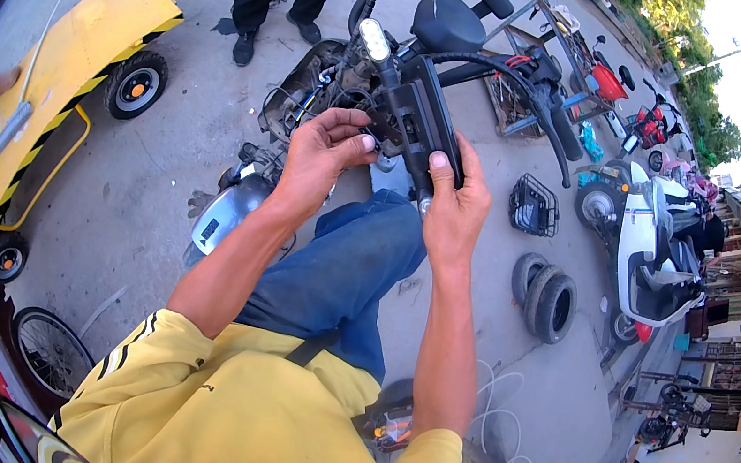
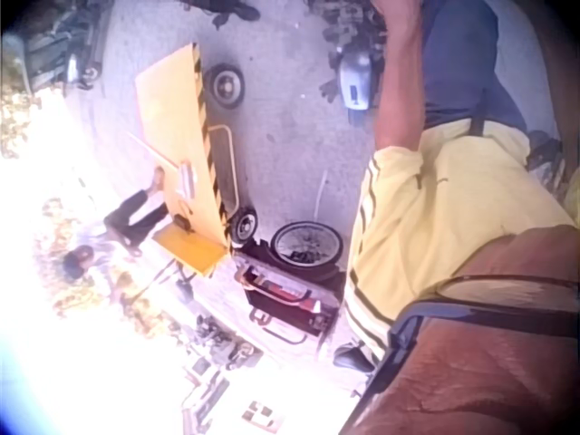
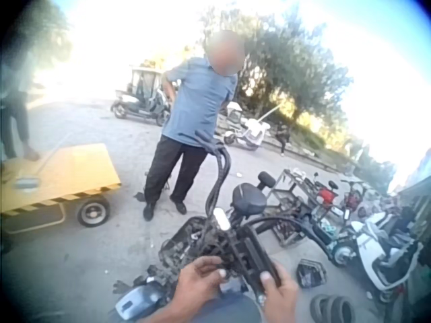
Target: The person works on the handlebar area of a scooter, manipulating wires and components. They use a screwdriver to tighten screws on a black plastic housing attached to the handlebars. The task involves repeated adjustments and securing of the housing.
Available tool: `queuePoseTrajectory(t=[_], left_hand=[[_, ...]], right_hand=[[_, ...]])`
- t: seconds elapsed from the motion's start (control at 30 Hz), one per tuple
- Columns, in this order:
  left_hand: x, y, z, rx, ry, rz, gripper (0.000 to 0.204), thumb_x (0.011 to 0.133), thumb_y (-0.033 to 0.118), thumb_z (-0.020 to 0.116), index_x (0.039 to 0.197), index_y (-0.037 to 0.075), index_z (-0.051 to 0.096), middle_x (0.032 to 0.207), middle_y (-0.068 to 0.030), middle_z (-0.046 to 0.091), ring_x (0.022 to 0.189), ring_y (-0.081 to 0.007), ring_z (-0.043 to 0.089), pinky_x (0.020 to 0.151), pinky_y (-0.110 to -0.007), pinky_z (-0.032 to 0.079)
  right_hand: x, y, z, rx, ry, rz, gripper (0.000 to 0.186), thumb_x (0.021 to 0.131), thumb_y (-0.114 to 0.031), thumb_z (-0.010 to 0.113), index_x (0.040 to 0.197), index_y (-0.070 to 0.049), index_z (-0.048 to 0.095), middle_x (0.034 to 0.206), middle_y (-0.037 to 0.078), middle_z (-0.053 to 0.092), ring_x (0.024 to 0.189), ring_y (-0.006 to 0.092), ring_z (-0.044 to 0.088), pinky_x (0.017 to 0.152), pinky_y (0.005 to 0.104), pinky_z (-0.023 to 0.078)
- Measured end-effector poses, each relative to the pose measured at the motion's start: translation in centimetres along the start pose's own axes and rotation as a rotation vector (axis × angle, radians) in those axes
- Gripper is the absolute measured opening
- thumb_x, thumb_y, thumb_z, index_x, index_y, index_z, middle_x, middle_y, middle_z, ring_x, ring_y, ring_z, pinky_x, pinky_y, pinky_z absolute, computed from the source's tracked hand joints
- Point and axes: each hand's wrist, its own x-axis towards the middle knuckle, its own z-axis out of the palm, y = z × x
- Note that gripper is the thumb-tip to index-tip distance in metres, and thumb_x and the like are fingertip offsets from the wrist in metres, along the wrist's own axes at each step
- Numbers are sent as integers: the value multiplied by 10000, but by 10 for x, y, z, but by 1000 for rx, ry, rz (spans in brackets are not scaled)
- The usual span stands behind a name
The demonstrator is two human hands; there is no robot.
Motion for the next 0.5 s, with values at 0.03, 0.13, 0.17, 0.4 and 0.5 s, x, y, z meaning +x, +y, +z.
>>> queuePoseTrajectory(t=[0.03, 0.13, 0.17, 0.4, 0.5], left_hand=[[-3, 1, -4, -32, -3, 3, 371, 973, -11, 712, 1329, -61, 621, 1094, -123, 723, 931, -180, 732, 862, -315, 631], [-7, 4, -9, -82, -49, -13, 350, 978, 9, 721, 1313, -53, 642, 1102, -129, 736, 944, -181, 742, 887, -324, 643], [-7, 5, -9, -92, -79, -21, 349, 978, 13, 724, 1311, -54, 645, 1104, -134, 742, 948, -183, 745, 891, -324, 643], [-2, 3, -4, -139, -93, -21, 319, 958, 45, 760, 1251, -66, 699, 1061, -132, 767, 909, -156, 735, 846, -309, 623], [-4, 5, -2, -126, -116, -16, 303, 958, 34, 758, 1236, -73, 705, 1072, -136, 763, 901, -156, 735, 842, -312, 629]], right_hand=[[0, 3, -1, -12, 4, -5, 391, 1061, -122, 664, 1397, 74, 633, 1173, 101, 732, 1039, 126, 651, 918, 282, 540], [-1, 6, 0, -9, 2, -11, 392, 1060, -123, 665, 1397, 76, 633, 1170, 101, 733, 1031, 126, 653, 912, 280, 541], [-2, 7, 1, -1, -1, -11, 392, 1060, -123, 664, 1397, 76, 633, 1169, 102, 734, 1028, 126, 654, 911, 279, 542], [-3, 0, 3, -8, -13, -1, 387, 1061, -120, 655, 1392, 80, 632, 1167, 110, 739, 1015, 134, 666, 915, 284, 544], [-4, 4, 3, -11, -18, -4, 389, 1060, -118, 655, 1394, 80, 630, 1174, 115, 739, 1030, 135, 666, 922, 287, 545]])
